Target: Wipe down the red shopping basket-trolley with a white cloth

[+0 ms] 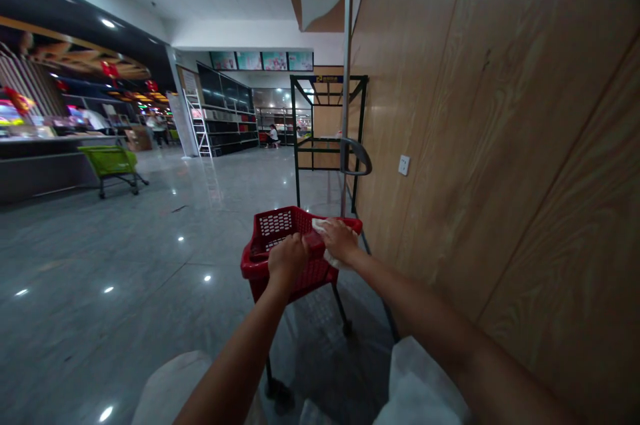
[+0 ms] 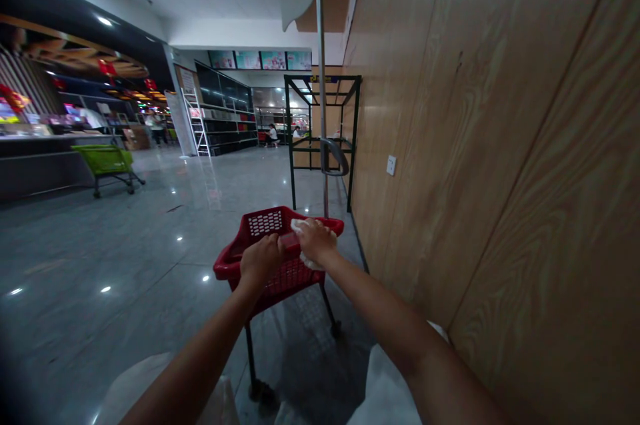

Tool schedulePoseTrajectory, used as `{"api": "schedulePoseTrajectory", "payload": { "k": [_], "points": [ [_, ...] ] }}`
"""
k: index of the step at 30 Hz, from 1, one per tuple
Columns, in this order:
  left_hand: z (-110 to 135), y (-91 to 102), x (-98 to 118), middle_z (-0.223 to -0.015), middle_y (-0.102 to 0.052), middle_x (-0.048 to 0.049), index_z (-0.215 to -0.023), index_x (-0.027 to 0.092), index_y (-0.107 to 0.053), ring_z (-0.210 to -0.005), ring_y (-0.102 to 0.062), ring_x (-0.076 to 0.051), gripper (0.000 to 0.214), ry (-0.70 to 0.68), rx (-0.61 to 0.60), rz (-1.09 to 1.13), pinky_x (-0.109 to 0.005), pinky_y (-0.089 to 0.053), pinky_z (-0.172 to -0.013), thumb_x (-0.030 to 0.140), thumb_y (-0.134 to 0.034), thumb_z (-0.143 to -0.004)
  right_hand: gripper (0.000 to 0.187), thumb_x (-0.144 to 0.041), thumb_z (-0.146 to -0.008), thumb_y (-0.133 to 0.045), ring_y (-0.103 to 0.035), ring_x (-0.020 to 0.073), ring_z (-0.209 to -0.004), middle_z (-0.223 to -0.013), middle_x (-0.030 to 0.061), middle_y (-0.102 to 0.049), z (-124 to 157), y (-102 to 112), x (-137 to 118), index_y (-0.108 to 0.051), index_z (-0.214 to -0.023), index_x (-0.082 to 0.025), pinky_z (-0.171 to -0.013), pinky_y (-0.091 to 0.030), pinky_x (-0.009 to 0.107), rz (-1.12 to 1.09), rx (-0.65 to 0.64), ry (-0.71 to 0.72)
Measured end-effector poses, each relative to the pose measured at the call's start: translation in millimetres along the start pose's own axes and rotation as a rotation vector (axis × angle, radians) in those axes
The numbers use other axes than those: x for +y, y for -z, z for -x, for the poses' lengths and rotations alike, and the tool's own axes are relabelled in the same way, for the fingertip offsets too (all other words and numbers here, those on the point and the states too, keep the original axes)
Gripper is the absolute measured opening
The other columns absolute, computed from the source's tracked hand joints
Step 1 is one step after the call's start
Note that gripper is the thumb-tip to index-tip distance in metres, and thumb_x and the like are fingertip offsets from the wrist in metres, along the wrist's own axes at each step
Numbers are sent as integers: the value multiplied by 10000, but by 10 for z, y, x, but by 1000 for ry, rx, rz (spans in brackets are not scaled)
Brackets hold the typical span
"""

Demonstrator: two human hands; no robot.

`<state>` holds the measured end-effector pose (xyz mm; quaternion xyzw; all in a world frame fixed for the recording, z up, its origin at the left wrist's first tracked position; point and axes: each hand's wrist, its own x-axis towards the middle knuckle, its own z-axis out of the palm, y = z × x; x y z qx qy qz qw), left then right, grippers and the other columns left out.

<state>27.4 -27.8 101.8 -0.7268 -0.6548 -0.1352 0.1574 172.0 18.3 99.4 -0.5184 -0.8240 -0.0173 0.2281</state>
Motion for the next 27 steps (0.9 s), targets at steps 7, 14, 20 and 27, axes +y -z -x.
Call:
{"api": "schedulePoseTrajectory", "payload": {
  "k": [7, 14, 20, 27],
  "points": [
    [10, -51, 3, -961, -674, -152, -1078, 104, -613, -851, -669, -213, 359, 13, 34, -23, -307, -522, -716, 148, -296, -915, 342, -346, -973, -368, -532, 177, -1164, -1247, -3, -628, -192, 15, 48, -631, -1187, -298, -995, -375, 308, -111, 37, 54],
    [-47, -120, 74, -945, -666, -161, -1015, 91, -636, -830, -667, -235, 374, -37, 73, -38, -312, -525, -640, 104, -282, -895, 343, -344, -958, -385, -509, 223, -1175, -1340, 33, -552, 84, -160, -166, -628, -1192, -285, -1011, -354, 349, -51, 238, 19],
    [-84, -109, 82, -905, -682, -152, -1017, 98, -645, -802, -683, -244, 370, 37, 70, -4, -322, -529, -642, 168, -296, -915, 360, -312, -981, -345, -587, 187, -1061, -1175, 70, -658, -124, -4, 59, -674, -1081, -203, -924, -398, 279, -70, 59, -31],
    [-85, -75, 112, -931, -685, -159, -1032, 97, -644, -822, -688, -249, 384, 71, 59, 14, -326, -533, -651, 180, -285, -924, 338, -317, -975, -368, -543, 188, -1152, -1235, 47, -632, -111, -43, -49, -648, -1152, -245, -995, -368, 300, -103, 74, 21]
  ]
}}
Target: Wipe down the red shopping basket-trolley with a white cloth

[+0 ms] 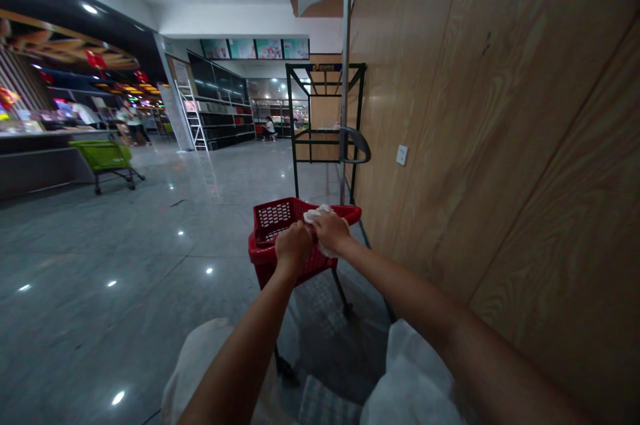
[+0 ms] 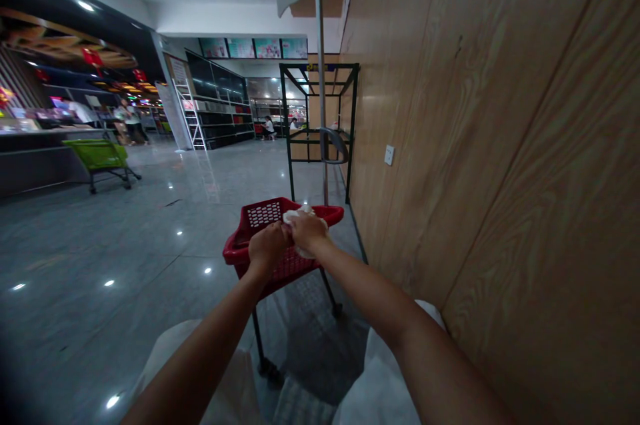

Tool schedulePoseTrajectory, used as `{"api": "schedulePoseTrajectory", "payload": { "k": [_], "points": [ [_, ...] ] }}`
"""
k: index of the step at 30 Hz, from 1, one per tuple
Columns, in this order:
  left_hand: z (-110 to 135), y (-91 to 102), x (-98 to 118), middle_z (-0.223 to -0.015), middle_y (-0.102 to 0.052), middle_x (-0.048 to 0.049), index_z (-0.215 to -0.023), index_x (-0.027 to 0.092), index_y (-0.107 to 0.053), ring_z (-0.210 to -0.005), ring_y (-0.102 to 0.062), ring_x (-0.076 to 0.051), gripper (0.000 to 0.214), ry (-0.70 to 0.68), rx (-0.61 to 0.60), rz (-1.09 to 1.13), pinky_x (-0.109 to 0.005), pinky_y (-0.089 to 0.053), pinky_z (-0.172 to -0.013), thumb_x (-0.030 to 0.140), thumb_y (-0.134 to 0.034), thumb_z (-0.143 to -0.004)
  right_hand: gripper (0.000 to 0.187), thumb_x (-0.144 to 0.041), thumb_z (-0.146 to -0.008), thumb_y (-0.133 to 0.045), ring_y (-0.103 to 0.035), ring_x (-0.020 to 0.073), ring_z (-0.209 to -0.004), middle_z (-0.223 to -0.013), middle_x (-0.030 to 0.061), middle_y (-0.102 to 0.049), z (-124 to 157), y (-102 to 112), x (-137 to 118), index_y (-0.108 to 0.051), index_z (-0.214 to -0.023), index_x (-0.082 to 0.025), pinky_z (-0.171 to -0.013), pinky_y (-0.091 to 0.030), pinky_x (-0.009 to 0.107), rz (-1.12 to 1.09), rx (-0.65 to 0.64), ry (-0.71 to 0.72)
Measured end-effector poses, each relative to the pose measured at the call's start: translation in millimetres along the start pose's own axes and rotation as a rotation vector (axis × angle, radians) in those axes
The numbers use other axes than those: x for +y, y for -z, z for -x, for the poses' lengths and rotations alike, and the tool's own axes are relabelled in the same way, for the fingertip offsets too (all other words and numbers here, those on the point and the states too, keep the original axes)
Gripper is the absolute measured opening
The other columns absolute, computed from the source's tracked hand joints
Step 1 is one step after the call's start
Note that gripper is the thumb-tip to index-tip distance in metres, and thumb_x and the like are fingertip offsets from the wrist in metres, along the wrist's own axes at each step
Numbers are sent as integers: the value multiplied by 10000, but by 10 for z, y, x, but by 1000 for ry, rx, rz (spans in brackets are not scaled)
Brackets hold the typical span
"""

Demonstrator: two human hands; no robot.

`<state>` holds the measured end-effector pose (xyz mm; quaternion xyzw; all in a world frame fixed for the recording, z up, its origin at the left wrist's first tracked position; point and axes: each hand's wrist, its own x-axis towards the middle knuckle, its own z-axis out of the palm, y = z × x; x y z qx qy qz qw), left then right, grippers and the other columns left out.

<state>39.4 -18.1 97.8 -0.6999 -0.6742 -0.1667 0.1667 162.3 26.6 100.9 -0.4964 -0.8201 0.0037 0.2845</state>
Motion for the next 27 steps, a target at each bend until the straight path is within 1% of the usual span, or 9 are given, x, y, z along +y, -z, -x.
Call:
{"api": "schedulePoseTrajectory", "payload": {
  "k": [3, 6, 9, 12, 14, 17, 20, 22, 27],
  "points": [
    [13, 27, -41, -978, -682, -161, -1046, 98, -638, -858, -682, -245, 388, -64, -24, -18, -325, -532, -670, 133, -275, -913, 356, -311, -976, -370, -446, 172, -1273, -1354, 26, -553, 81, -75, -77, -600, -1241, -253, -1079, -298, 301, -43, 24, 126],
    [28, 42, -68, -976, -684, -160, -1063, 99, -635, -871, -682, -243, 390, -65, -14, -18, -320, -529, -683, 162, -276, -924, 349, -293, -973, -377, -503, 159, -1225, -1323, 24, -584, 3, 8, 118, -626, -1211, -236, -1040, -344, 262, -31, -27, 13],
    [45, 44, -44, -926, -685, -165, -1044, 91, -641, -832, -687, -255, 417, -18, -1, -11, -335, -529, -659, 208, -257, -932, 357, -247, -968, -356, -590, 176, -1114, -1203, 58, -663, -84, 135, 392, -681, -1108, -203, -974, -401, 264, -7, -18, -135],
    [65, 56, 5, -907, -683, -173, -1044, 85, -638, -817, -690, -261, 422, 42, -5, 11, -333, -526, -638, 236, -260, -931, 360, -227, -961, -355, -592, 184, -1115, -1186, 58, -672, -30, 156, 446, -690, -1091, -212, -979, -399, 278, 11, 5, -179],
    [76, 73, 25, -915, -679, -177, -1033, 80, -637, -827, -688, -258, 412, 45, -18, 18, -325, -522, -643, 227, -267, -927, 365, -215, -960, -355, -554, 165, -1171, -1252, 31, -637, 65, 102, 330, -657, -1164, -230, -1021, -368, 274, -9, 30, -90],
    [81, 96, 25, -947, -677, -167, -1035, 97, -632, -846, -683, -254, 399, -10, -28, 21, -326, -522, -656, 189, -261, -922, 377, -215, -961, -362, -509, 147, -1221, -1310, 12, -597, 179, -4, 107, -608, -1245, -243, -1063, -336, 280, -70, 69, 149],
    [75, 96, 12, -959, -682, -154, -1067, 116, -626, -853, -684, -247, 387, 0, -38, 26, -321, -525, -671, 204, -275, -927, 368, -236, -965, -371, -493, 155, -1240, -1318, 18, -590, 170, -30, 97, -611, -1245, -245, -1071, -336, 299, -100, 47, 240],
    [73, 85, 6, -939, -688, -154, -1065, 111, -628, -849, -687, -247, 387, 23, -34, 31, -321, -527, -674, 226, -284, -931, 372, -234, -972, -356, -493, 150, -1243, -1316, 13, -592, 114, 17, 266, -613, -1240, -250, -1065, -339, 297, -90, 16, 186],
    [83, 66, 8, -891, -694, -148, -1036, 105, -628, -815, -693, -250, 384, 32, -5, 38, -321, -526, -651, 241, -287, -925, 334, -216, -950, -397, -568, 182, -1145, -1258, 62, -629, 58, 230, 900, -659, -1157, -206, -963, -401, 275, 48, -24, -81]
  ]
}}
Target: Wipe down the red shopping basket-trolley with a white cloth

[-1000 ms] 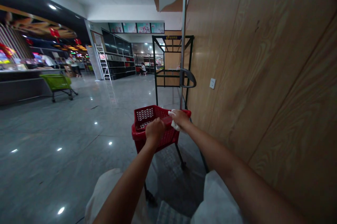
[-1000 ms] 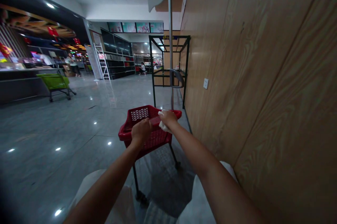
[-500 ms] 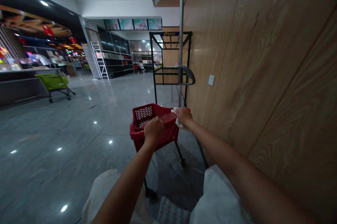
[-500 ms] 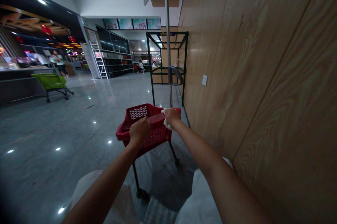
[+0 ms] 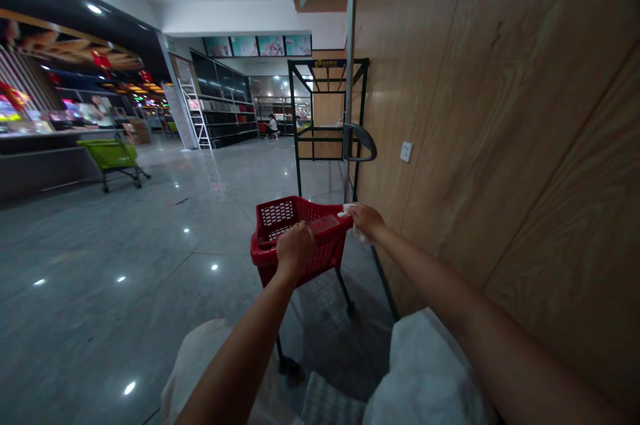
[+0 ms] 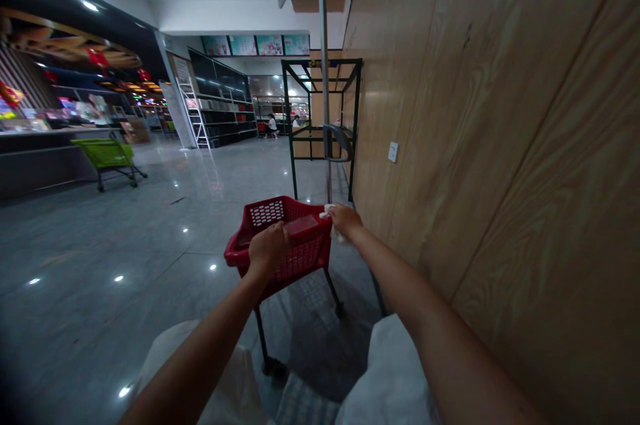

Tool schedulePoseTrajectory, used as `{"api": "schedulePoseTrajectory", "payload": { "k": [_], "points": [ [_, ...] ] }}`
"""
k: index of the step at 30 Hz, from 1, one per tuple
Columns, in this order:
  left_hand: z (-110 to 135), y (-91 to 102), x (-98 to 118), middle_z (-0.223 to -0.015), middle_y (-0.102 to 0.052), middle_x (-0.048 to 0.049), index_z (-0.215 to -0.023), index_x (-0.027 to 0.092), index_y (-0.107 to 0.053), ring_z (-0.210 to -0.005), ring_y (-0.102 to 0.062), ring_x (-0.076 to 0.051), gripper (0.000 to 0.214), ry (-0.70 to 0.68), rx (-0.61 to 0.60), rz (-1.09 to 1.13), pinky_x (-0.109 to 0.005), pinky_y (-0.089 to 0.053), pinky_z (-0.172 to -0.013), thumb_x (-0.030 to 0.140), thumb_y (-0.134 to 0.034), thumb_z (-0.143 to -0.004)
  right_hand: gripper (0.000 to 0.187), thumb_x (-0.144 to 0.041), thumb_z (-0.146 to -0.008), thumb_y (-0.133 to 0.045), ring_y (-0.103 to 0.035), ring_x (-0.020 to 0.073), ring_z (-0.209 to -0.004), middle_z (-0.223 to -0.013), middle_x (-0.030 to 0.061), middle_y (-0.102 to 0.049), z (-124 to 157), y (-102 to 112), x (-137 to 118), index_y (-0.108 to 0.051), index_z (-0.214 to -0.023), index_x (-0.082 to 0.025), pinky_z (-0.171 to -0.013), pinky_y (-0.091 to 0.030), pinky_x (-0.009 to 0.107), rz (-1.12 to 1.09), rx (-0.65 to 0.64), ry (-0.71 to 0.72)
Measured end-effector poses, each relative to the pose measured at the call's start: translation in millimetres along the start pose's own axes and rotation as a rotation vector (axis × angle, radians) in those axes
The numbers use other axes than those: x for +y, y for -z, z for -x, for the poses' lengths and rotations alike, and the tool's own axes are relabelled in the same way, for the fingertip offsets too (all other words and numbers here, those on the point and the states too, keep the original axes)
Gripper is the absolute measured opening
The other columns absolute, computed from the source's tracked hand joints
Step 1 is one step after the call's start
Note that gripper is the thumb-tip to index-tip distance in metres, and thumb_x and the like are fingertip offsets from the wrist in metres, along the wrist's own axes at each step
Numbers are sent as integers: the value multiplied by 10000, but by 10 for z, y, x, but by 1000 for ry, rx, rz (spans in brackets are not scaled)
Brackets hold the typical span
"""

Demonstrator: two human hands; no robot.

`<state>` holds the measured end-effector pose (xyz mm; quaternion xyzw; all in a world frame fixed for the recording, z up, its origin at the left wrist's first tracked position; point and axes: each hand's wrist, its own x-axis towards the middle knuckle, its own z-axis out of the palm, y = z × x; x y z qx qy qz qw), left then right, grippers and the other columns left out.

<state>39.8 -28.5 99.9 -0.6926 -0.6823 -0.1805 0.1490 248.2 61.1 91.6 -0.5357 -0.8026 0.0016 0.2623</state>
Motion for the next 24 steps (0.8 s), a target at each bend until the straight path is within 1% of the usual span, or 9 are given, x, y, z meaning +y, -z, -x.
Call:
{"api": "schedulePoseTrajectory", "payload": {
  "k": [2, 4, 7, 9, 13, 16, 19, 22, 24],
  "points": [
    [0, 3, 7, -891, -693, -151, -1015, 108, -631, -813, -693, -259, 389, -8, -8, -3, -332, -525, -643, 239, -277, -923, 331, -204, -947, -394, -573, 187, -1125, -1236, 67, -638, 8, 54, 153, -667, -1134, -192, -941, -403, 268, 17, 0, -18],
    [-7, 6, 9, -904, -693, -153, -1004, 111, -632, -821, -692, -267, 395, -21, -13, -10, -341, -524, -644, 239, -267, -922, 339, -201, -951, -377, -580, 188, -1103, -1213, 74, -647, 20, 78, 208, -669, -1122, -177, -923, -407, 261, 34, 7, -37],
    [-30, -6, -33, -912, -697, -153, -1007, 117, -634, -826, -692, -266, 395, -21, -16, -21, -341, -522, -663, 248, -272, -921, 344, -202, -958, -364, -595, 194, -1058, -1152, 88, -667, 39, 66, 163, -681, -1086, -156, -907, -410, 264, 56, 17, -48],
    [-57, -25, -120, -914, -700, -154, -1002, 123, -639, -832, -692, -265, 390, -34, -16, -37, -339, -520, -673, 240, -277, -917, 337, -205, -963, -369, -597, 187, -1049, -1134, 79, -672, 70, 47, 90, -683, -1081, -165, -913, -407, 259, 65, 18, -37],
    [-152, -56, -481, -1017, -697, -153, -1066, 135, -630, -892, -685, -261, 412, -126, 5, -75, -342, -517, -714, 242, -257, -928, 331, -224, -980, -373, -566, 167, -1125, -1217, 55, -640, 197, 23, -115, -648, -1163, -198, -979, -384, 260, 51, 24, 50],
    [-253, -28, -868, -1140, -677, -126, -1134, 163, -620, -1024, -649, -238, 414, -197, -40, -68, -336, -497, -819, 244, -268, -930, 340, -229, -982, -378, -547, 178, -1172, -1283, 63, -603, 315, 12, -283, -614, -1226, -212, -1009, -387, 289, 26, -4, 171],
    [-318, 51, -1211, -1169, -678, -63, -1148, 225, -629, -1105, -606, -206, 413, -244, -81, -59, -339, -432, -952, 270, -277, -936, 345, -231, -972, -402, -527, 185, -1210, -1338, 51, -564, 409, -11, -402, -590, -1261, -251, -1015, -403, 310, -30, -49, 280],
    [-315, 140, -1346, -1227, -650, -33, -1117, 268, -650, -1140, -574, -213, 386, -122, -42, -91, -367, -395, -990, 311, -317, -926, 348, -247, -967, -414, -514, 183, -1229, -1363, 34, -543, 464, -68, -430, -578, -1273, -271, -1015, -417, 324, -136, -41, 338],
    [-295, 190, -1283, -1254, -628, -59, -1071, 241, -675, -1160, -553, -231, 390, -21, 24, -104, -382, -387, -995, 348, -330, -923, 348, -254, -969, -398, -523, 177, -1217, -1343, 38, -560, 477, -130, -401, -586, -1262, -264, -1016, -423, 333, -217, -3, 345]
  ]
}}
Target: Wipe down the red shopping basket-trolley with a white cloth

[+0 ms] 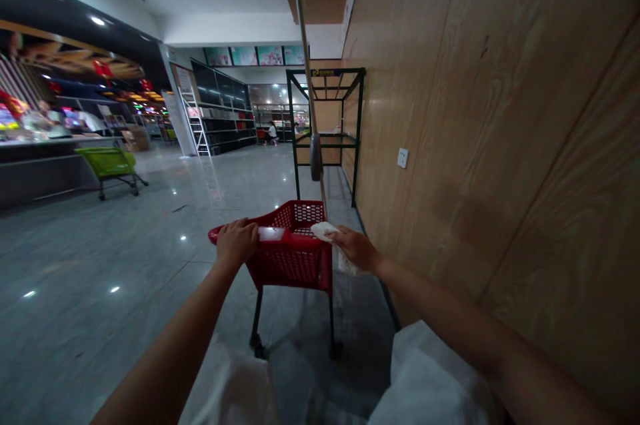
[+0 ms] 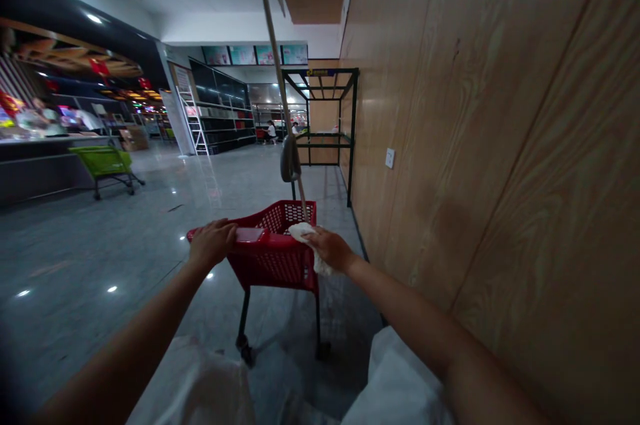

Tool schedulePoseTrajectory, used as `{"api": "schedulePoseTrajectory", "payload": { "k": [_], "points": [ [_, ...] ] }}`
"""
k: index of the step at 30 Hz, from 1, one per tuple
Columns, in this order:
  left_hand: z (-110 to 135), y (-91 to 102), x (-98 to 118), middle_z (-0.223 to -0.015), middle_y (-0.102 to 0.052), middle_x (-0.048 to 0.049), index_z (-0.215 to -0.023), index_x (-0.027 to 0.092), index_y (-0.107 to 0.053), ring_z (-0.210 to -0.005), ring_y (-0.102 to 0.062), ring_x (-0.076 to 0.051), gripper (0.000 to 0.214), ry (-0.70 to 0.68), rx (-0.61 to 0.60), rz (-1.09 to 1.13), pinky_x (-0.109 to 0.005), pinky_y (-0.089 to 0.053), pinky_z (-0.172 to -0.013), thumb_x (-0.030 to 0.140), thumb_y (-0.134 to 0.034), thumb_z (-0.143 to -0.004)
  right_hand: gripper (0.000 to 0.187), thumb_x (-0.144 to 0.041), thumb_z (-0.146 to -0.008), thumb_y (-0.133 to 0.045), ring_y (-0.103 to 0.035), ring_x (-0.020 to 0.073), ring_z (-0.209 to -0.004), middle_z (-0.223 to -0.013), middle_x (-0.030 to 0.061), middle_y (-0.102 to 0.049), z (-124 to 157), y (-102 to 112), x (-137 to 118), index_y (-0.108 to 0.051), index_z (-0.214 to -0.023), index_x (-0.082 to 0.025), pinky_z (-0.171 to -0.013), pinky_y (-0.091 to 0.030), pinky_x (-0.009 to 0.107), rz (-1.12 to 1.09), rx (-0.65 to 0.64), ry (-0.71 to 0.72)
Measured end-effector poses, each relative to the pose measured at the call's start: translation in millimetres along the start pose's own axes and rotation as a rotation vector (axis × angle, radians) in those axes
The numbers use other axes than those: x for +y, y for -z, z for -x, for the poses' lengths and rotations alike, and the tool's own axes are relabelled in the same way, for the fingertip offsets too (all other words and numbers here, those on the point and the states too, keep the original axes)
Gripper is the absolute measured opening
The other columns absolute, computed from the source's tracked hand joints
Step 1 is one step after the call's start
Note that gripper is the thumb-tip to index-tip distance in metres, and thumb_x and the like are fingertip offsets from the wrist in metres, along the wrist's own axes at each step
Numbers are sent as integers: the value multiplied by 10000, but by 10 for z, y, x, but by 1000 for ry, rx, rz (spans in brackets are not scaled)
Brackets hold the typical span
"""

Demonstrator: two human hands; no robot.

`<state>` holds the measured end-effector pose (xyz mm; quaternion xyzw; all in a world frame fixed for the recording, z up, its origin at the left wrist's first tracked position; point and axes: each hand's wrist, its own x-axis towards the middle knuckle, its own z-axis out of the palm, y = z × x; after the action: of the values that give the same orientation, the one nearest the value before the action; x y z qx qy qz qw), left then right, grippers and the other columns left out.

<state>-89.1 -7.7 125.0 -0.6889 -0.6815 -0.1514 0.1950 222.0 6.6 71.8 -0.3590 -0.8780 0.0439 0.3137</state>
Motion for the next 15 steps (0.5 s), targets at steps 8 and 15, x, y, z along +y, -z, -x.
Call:
{"api": "schedulePoseTrajectory", "payload": {
  "k": [8, 15],
  "points": [
    [100, 147, 966, -1025, -691, -109, -981, 165, -687, -964, -629, -226, 414, -59, 12, 154, -327, -445, -852, 396, -347, -929, 365, -305, -978, -353, -593, 199, -1128, -1211, 52, -656, -127, -220, 174, -645, -1181, -224, -996, -431, 357, -219, 233, -261],
    [364, -165, 1243, -900, -688, -129, -929, 156, -661, -901, -621, -281, 423, -52, 39, 72, -420, -398, -816, 300, -263, -946, 362, -371, -967, -385, -565, 176, -1160, -1237, 30, -641, -474, -384, -63, -637, -1182, -225, -1018, -399, 305, -345, 250, -169]
  ]
}}
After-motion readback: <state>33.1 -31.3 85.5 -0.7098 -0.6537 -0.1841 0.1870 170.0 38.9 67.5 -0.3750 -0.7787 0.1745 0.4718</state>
